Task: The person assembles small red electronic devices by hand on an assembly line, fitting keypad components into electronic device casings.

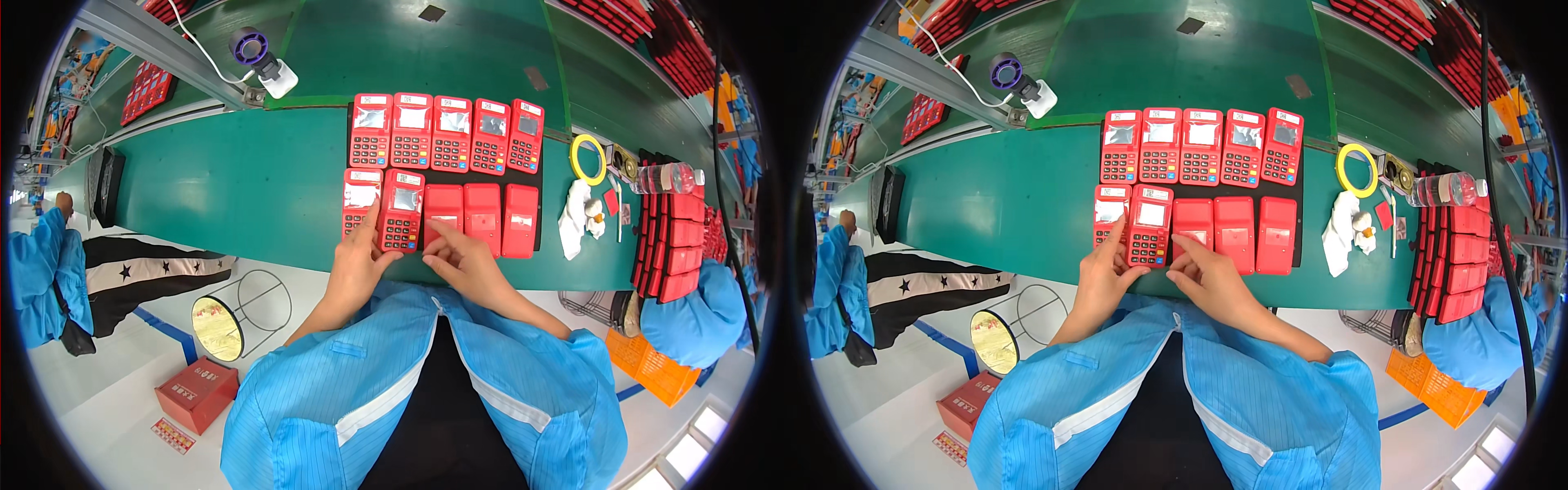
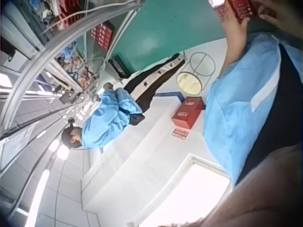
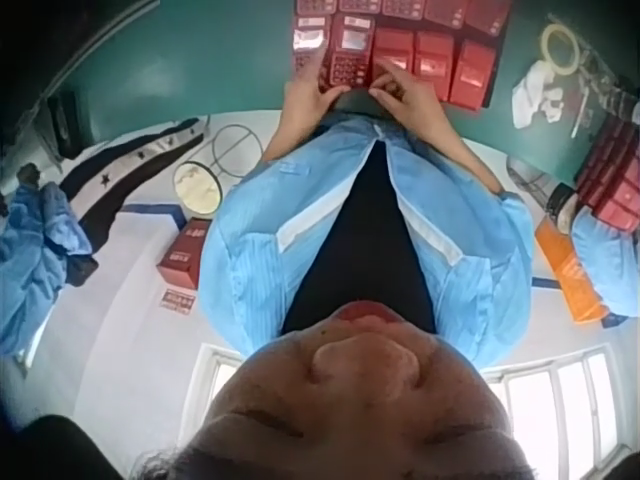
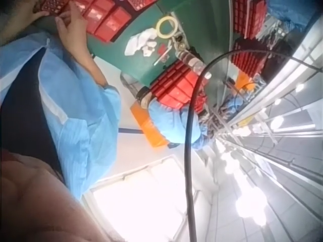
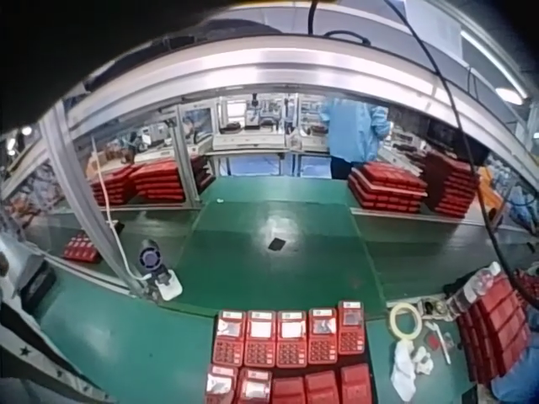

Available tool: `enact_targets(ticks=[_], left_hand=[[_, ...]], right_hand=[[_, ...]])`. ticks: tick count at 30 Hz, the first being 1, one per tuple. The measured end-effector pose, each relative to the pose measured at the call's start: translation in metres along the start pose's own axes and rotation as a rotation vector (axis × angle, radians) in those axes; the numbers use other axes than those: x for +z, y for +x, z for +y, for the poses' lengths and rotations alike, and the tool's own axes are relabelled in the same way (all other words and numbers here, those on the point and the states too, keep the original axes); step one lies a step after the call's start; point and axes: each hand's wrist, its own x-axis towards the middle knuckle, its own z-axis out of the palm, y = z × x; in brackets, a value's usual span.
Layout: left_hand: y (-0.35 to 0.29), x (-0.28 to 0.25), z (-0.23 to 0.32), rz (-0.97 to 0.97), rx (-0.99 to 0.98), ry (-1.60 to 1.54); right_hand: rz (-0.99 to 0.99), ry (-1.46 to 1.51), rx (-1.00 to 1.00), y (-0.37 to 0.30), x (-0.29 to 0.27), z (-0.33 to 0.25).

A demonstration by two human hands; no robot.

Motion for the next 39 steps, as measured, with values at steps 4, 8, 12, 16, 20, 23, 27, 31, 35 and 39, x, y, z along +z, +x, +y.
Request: enact_targets(ticks=[4, 8, 12, 16, 20, 23, 27, 31, 35, 39], left_hand=[[-0.003, 0.015, -0.011, 0.126, 0.121, 0.099], [-0.002, 0.016, -0.011, 0.133, 0.140, 0.220], [-0.001, 0.011, -0.005, 0.107, 0.123, 0.270], [0.002, 0.008, 0.002, 0.018, 0.059, 0.113], [0.013, 0.021, 0.004, 0.007, 0.146, -0.644], [0.018, 0.029, 0.038, -0.123, -0.112, -1.227], [0.024, 0.029, 0.046, -0.376, -0.217, -1.497], [0.029, 0.036, 0.030, -0.588, -0.097, -1.716], [0.031, 0.034, 0.030, -0.587, -0.125, -1.765], [0.034, 0.032, 0.031, -0.563, -0.085, -1.765]], right_hand=[[0.127, -0.552, -0.259, 0.009, -0.024, -0.014], [0.073, -0.921, -0.344, 0.018, -0.039, -0.007], [-0.035, -1.009, -0.327, 0.027, -0.042, -0.006], [-0.036, -0.947, -0.336, 0.029, -0.046, -0.008], [0.076, -0.745, -0.484, 0.021, -0.043, -0.038], [0.100, -0.710, -0.567, 0.018, -0.037, -0.052], [0.122, -0.585, -0.599, 0.015, -0.037, -0.051], [0.084, -0.263, -0.560, 0.013, -0.035, -0.042], [0.085, -0.183, -0.542, 0.012, -0.034, -0.039], [0.101, -0.237, -0.564, 0.009, -0.029, -0.037]])
